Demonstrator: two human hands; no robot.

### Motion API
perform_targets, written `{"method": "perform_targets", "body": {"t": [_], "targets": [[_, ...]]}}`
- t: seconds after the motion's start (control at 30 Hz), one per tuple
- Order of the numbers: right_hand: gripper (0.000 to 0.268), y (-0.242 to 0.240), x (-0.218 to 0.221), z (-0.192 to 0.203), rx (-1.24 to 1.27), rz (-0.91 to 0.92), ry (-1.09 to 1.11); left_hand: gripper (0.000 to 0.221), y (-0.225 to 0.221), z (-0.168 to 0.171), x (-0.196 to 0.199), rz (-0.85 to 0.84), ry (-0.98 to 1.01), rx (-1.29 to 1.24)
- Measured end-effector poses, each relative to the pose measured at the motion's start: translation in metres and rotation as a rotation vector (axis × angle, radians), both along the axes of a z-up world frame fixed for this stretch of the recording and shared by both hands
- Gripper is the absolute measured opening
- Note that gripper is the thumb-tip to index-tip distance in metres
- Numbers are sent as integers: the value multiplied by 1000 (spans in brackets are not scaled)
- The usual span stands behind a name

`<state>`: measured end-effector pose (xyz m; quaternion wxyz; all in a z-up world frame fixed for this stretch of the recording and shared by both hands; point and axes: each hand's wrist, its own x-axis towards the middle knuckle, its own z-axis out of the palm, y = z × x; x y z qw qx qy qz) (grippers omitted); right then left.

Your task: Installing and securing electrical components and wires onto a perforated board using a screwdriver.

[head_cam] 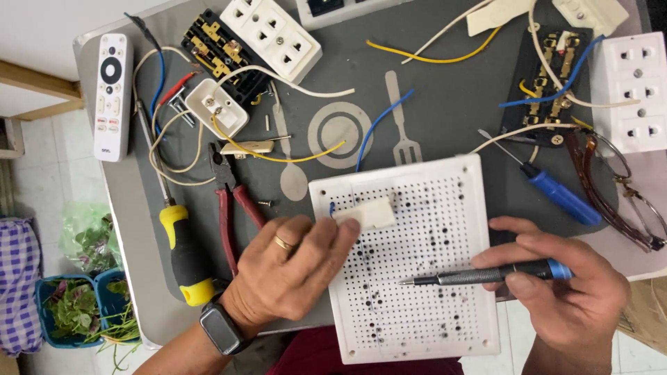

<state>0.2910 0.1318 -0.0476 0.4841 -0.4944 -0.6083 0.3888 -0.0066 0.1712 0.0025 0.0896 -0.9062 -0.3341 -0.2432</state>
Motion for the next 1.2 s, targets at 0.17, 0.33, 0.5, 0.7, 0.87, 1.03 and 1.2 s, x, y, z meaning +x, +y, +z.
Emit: {"method": "perform_targets", "body": {"t": [0.17, 0.33, 0.5, 0.7, 0.87, 1.03, 1.2], "targets": [[37, 2, 2, -6, 50, 87, 36, 13, 0, 0, 0, -29, -22, 38], [35, 1, 4, -9, 63, 91, 19, 16, -4, -5, -4, -57, -11, -13], [33, 2, -2, -5, 35, 47, -1, 22, -8, -10, -10, -15, -152, -258], [35, 3, -3, -4, 18, 40, 18, 25, 7, 3, -8, 88, -290, -545], [34, 0, -2, -10, 60, 24, 10, 26, 11, -4, -13, 122, -276, -574], [39, -19, 8, -16, 114, 37, 116, 26, 12, -5, -14, 139, -425, -691], [40, -44, 16, -9, 78, -43, -10, 29, 3, -25, -9, 81, -691, -834]]}}
